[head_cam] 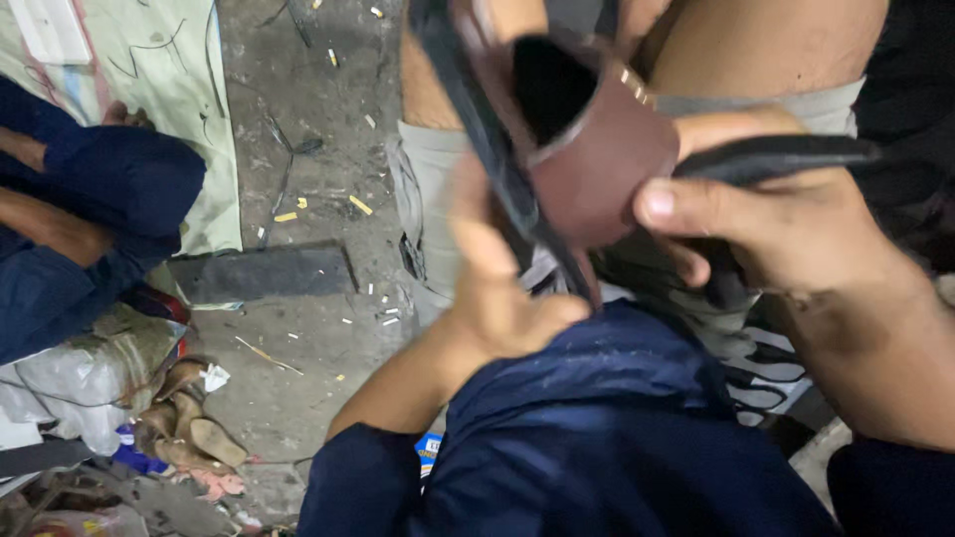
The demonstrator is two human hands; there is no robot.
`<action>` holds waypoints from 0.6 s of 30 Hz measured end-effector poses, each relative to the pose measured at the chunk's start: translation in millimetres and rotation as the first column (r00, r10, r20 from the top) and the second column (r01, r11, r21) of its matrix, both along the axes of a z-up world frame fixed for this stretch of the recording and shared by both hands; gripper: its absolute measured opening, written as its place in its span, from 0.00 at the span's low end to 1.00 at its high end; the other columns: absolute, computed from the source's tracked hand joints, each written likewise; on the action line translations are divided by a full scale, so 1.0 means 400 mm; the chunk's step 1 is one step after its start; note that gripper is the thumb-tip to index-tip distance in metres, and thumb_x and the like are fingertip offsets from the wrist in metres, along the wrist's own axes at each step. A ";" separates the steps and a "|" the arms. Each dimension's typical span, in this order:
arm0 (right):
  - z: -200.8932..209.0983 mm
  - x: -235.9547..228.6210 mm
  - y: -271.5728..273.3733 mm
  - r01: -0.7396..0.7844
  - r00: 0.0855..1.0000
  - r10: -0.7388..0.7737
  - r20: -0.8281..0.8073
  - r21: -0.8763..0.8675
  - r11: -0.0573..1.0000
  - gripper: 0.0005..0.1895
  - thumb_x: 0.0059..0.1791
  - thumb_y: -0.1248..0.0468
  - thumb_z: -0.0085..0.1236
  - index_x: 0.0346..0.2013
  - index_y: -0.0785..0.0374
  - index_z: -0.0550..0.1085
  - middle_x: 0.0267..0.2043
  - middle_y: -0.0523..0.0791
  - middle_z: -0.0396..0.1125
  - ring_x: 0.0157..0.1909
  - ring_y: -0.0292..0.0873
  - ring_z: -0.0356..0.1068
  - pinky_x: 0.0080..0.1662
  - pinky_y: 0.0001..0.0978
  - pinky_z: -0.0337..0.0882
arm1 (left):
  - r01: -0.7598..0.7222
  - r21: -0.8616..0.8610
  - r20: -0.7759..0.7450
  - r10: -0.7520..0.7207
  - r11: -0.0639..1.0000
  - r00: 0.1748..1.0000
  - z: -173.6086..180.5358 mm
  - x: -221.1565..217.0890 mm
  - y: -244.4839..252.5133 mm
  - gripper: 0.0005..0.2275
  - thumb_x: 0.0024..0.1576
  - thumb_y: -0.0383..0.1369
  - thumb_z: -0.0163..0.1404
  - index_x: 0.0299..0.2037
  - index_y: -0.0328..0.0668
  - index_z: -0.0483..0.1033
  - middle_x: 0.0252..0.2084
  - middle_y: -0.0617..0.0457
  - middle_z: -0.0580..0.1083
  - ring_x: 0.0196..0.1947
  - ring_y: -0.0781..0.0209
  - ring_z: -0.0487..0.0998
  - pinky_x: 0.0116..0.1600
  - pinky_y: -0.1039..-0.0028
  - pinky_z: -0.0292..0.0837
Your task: The person assembles brown sandals by attaching the upper strap to the sole using a handheld tool. They repeatedly press the strap into place, flip the sandal to inspect the attachment, and use a small heating device to secure the bond.
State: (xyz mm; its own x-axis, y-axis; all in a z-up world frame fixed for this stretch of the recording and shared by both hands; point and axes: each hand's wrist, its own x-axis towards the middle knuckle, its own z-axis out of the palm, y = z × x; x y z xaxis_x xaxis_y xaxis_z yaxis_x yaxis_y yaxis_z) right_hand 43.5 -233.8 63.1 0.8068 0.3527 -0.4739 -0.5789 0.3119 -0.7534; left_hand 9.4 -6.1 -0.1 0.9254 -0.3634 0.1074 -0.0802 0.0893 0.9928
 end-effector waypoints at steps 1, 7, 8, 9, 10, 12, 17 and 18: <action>0.003 -0.018 -0.002 -0.009 1.000 0.009 -0.030 0.003 1.000 0.11 0.49 0.63 0.63 0.40 0.70 0.79 0.21 0.44 0.68 0.19 0.35 0.65 0.22 0.24 0.64 | -0.057 -0.153 -0.024 0.054 0.987 0.998 0.003 0.012 0.009 0.51 0.58 0.51 0.58 0.79 0.49 0.27 0.76 0.51 0.50 0.74 0.60 0.57 0.77 0.69 0.55; -0.034 -0.083 -0.001 -0.069 0.997 0.075 0.031 -0.183 0.981 0.06 0.48 0.69 0.63 0.37 0.71 0.78 0.26 0.47 0.70 0.23 0.37 0.68 0.26 0.27 0.66 | -0.277 -0.183 -0.220 0.236 0.943 0.947 -0.002 0.064 -0.005 0.44 0.65 0.47 0.55 0.78 0.42 0.31 0.66 0.51 0.58 0.59 0.59 0.67 0.68 0.68 0.62; -0.048 -0.091 -0.002 -0.035 0.998 0.045 0.041 -0.213 0.976 0.09 0.45 0.70 0.64 0.38 0.70 0.78 0.32 0.48 0.72 0.24 0.37 0.69 0.26 0.26 0.68 | -0.296 -0.182 -0.250 0.247 0.938 0.936 -0.008 0.074 -0.010 0.44 0.65 0.47 0.54 0.78 0.39 0.31 0.65 0.49 0.59 0.58 0.58 0.68 0.67 0.68 0.63; -0.064 -0.098 -0.003 -0.002 0.999 0.015 0.052 -0.243 0.970 0.12 0.42 0.71 0.64 0.39 0.69 0.77 0.37 0.49 0.74 0.24 0.37 0.70 0.26 0.25 0.69 | -0.315 -0.180 -0.282 0.258 0.932 0.924 -0.014 0.079 -0.015 0.44 0.65 0.47 0.53 0.79 0.37 0.32 0.63 0.46 0.61 0.56 0.57 0.69 0.66 0.67 0.63; -0.084 -0.109 -0.002 0.001 0.980 0.051 0.192 -0.257 0.966 0.11 0.43 0.72 0.64 0.40 0.69 0.77 0.38 0.49 0.74 0.29 0.38 0.72 0.33 0.26 0.72 | -0.329 -0.186 -0.308 0.263 0.926 0.914 -0.023 0.081 -0.018 0.44 0.65 0.47 0.52 0.79 0.36 0.32 0.62 0.44 0.62 0.55 0.57 0.68 0.65 0.67 0.62; -0.117 -0.135 -0.003 0.006 0.915 0.112 0.388 -0.289 0.957 0.10 0.45 0.72 0.65 0.41 0.68 0.76 0.40 0.50 0.74 0.37 0.40 0.76 0.42 0.28 0.77 | -0.332 -0.185 -0.321 0.263 0.925 0.910 -0.038 0.068 -0.023 0.42 0.66 0.47 0.50 0.79 0.38 0.32 0.61 0.45 0.64 0.56 0.59 0.67 0.66 0.71 0.60; -0.144 -0.171 0.001 -0.002 0.886 0.179 0.428 -0.382 0.924 0.10 0.44 0.73 0.66 0.39 0.67 0.77 0.39 0.49 0.75 0.39 0.41 0.77 0.44 0.28 0.77 | -0.307 -0.220 -0.327 0.227 0.926 0.917 -0.061 0.035 -0.035 0.43 0.67 0.50 0.50 0.80 0.43 0.28 0.64 0.49 0.62 0.59 0.62 0.66 0.67 0.75 0.59; -0.141 -0.174 0.002 -0.002 0.886 0.186 0.425 -0.397 0.918 0.10 0.44 0.73 0.67 0.38 0.67 0.77 0.38 0.49 0.75 0.39 0.40 0.77 0.43 0.27 0.77 | -0.317 -0.226 -0.334 0.232 0.921 0.914 -0.061 0.030 -0.046 0.44 0.67 0.51 0.49 0.80 0.43 0.27 0.65 0.49 0.61 0.59 0.62 0.66 0.66 0.75 0.59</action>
State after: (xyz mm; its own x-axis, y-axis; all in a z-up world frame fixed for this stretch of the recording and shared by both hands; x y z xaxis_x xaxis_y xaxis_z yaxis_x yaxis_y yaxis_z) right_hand -25.9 -233.1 6.7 0.9340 0.3071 -0.1828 -0.1641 -0.0858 -0.9827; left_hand 21.3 -24.6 -24.4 0.9879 -0.0866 -0.1283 0.1516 0.3740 0.9149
